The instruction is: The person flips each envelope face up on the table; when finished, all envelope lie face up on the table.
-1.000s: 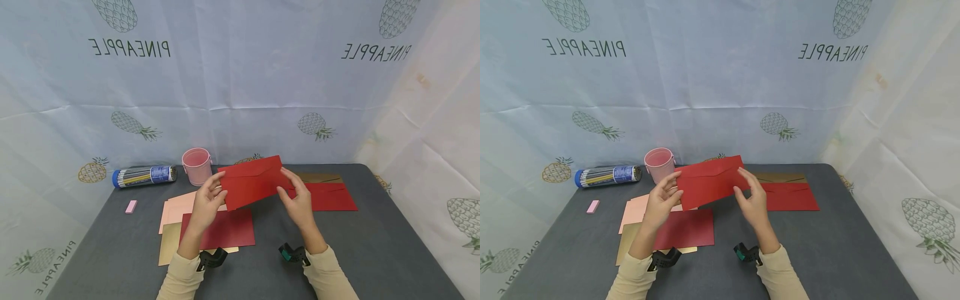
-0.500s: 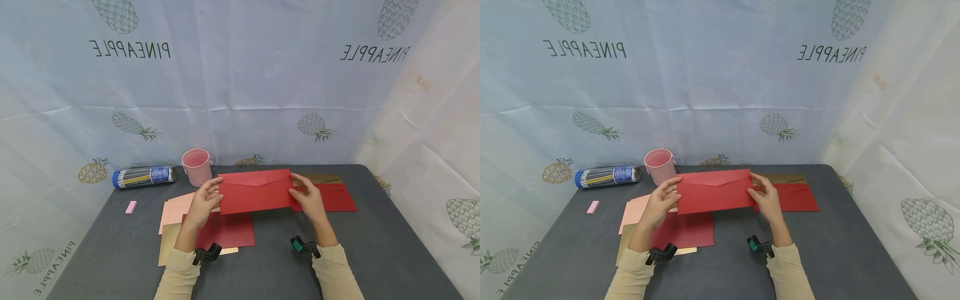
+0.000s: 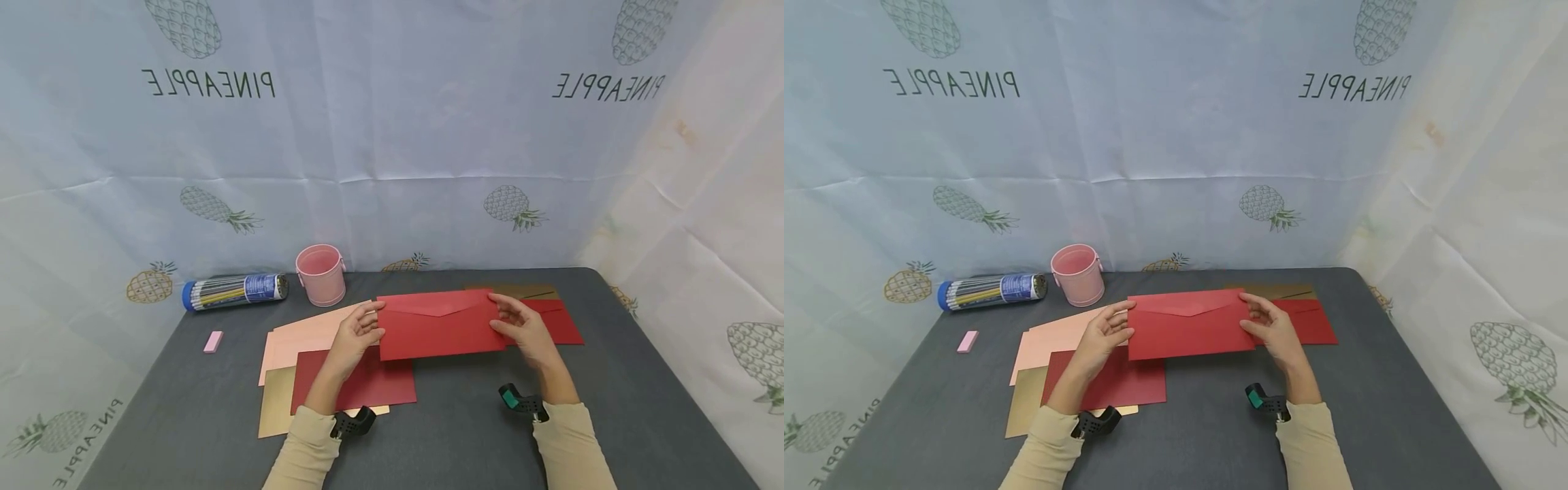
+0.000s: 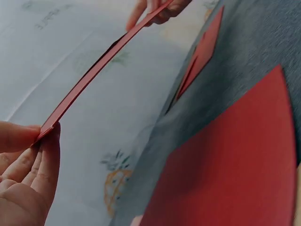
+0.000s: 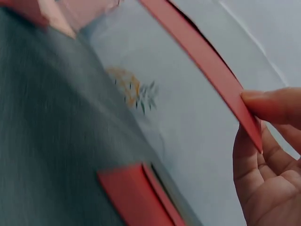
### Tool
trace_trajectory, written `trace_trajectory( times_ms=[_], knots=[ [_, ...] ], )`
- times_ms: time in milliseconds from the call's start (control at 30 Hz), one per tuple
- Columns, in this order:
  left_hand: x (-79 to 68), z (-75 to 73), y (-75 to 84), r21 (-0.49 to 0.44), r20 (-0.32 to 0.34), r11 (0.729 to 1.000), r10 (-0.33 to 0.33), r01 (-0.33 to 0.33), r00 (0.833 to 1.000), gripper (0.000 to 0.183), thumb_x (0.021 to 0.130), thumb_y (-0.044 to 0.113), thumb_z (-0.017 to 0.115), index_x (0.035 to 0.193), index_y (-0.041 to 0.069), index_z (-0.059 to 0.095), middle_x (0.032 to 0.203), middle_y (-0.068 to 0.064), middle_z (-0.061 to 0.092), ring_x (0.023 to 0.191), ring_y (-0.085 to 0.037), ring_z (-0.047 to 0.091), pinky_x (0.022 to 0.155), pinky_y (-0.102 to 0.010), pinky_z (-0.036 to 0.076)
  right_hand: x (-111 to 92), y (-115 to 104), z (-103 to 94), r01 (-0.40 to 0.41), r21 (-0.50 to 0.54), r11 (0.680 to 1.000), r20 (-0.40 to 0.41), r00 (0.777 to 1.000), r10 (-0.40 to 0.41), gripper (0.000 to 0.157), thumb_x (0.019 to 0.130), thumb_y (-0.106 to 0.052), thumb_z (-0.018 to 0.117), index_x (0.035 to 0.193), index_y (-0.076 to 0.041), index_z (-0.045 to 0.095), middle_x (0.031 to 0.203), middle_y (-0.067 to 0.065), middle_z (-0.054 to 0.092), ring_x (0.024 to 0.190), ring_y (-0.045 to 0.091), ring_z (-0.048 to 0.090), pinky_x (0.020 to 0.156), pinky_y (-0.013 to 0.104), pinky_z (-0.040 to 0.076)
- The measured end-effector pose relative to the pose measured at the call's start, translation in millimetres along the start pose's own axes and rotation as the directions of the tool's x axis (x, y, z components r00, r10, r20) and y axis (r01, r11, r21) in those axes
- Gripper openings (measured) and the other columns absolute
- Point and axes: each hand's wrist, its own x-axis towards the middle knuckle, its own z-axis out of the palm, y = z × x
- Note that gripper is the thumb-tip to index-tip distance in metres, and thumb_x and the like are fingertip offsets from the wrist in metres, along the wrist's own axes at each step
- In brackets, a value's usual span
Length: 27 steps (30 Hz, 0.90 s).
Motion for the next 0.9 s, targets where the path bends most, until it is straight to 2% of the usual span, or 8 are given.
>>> trace_trajectory(
  times_ms=[133, 300, 400, 500, 667, 800, 900],
  knots=[
    [3.8, 22.8, -7.3, -0.003, 0.012, 0.999, -0.042, 0.042, 0.999, 0.051, 0.087, -0.008, 0.059, 0.135, 0.002, 0.047, 0.122, -0.028, 0.057, 0.098, -0.015, 0.059, 0.080, -0.017, 0.052, -11.8, 8.9, -23.4, -0.050, 0.005, 0.999, 0.006, 0.999, 0.050, 0.053, 0.092, -0.010, 0.061, 0.142, -0.003, 0.042, 0.114, -0.008, 0.050, 0.097, 0.006, 0.048, 0.074, 0.015, 0.053],
    [12.3, 63.0, -18.0, 0.001, -0.007, 0.994, -0.108, 0.108, 0.994, 0.046, 0.087, -0.006, 0.060, 0.131, 0.004, 0.052, 0.117, -0.024, 0.062, 0.096, -0.018, 0.061, 0.079, -0.019, 0.051, -29.2, 22.2, -55.7, -0.076, -0.003, 0.997, -0.025, 0.997, 0.075, 0.053, 0.093, -0.007, 0.059, 0.142, -0.001, 0.040, 0.111, -0.007, 0.050, 0.094, 0.003, 0.048, 0.075, 0.013, 0.051],
    [17.6, 87.9, -25.4, 0.004, -0.017, 0.989, -0.150, 0.150, 0.988, 0.043, 0.086, -0.007, 0.060, 0.128, 0.005, 0.056, 0.113, -0.020, 0.065, 0.095, -0.017, 0.062, 0.080, -0.023, 0.053, -40.6, 30.3, -74.9, -0.114, -0.077, 0.991, -0.059, 0.992, 0.109, 0.054, 0.093, -0.011, 0.060, 0.142, -0.003, 0.041, 0.111, -0.010, 0.050, 0.096, 0.002, 0.047, 0.076, 0.010, 0.049],
    [22.7, 111.7, -33.4, 0.001, -0.005, 0.983, -0.181, 0.181, 0.983, 0.042, 0.086, -0.007, 0.059, 0.126, 0.004, 0.057, 0.107, -0.017, 0.067, 0.089, -0.014, 0.062, 0.079, -0.028, 0.053, -53.7, 37.1, -94.0, -0.172, -0.173, 0.970, -0.094, 0.983, 0.158, 0.055, 0.093, -0.019, 0.061, 0.143, -0.006, 0.041, 0.115, -0.019, 0.047, 0.099, -0.003, 0.045, 0.077, 0.007, 0.047],
    [32.1, 141.5, -45.9, 0.009, -0.006, 0.978, -0.207, 0.207, 0.978, 0.041, 0.086, -0.009, 0.058, 0.124, 0.003, 0.058, 0.088, -0.008, 0.063, 0.071, -0.009, 0.053, 0.067, -0.026, 0.047, -65.1, 45.6, -116.0, -0.247, -0.248, 0.937, -0.136, 0.966, 0.219, 0.059, 0.092, -0.026, 0.062, 0.143, -0.007, 0.041, 0.116, -0.026, 0.043, 0.101, -0.011, 0.044, 0.078, 0.006, 0.045],
    [40.5, 157.1, -56.7, 0.094, -0.051, 0.976, -0.195, 0.199, 0.980, 0.039, 0.085, -0.010, 0.058, 0.122, 0.004, 0.061, 0.095, -0.007, 0.065, 0.065, -0.008, 0.046, 0.061, -0.020, 0.042, -66.1, 49.6, -122.7, -0.288, -0.309, 0.906, -0.189, 0.953, 0.238, 0.059, 0.092, -0.029, 0.063, 0.143, -0.008, 0.042, 0.109, -0.023, 0.049, 0.093, -0.011, 0.048, 0.075, 0.008, 0.045],
    [46.5, 165.2, -65.8, 0.204, -0.087, 0.972, -0.104, 0.119, 0.991, 0.038, 0.083, -0.010, 0.058, 0.119, 0.004, 0.063, 0.097, -0.006, 0.065, 0.057, -0.006, 0.038, 0.055, -0.018, 0.039, -65.4, 51.8, -124.5, -0.310, -0.368, 0.877, -0.246, 0.942, 0.230, 0.056, 0.092, -0.029, 0.063, 0.141, -0.009, 0.046, 0.104, -0.018, 0.051, 0.087, -0.008, 0.047, 0.071, 0.010, 0.043]
  ],
)
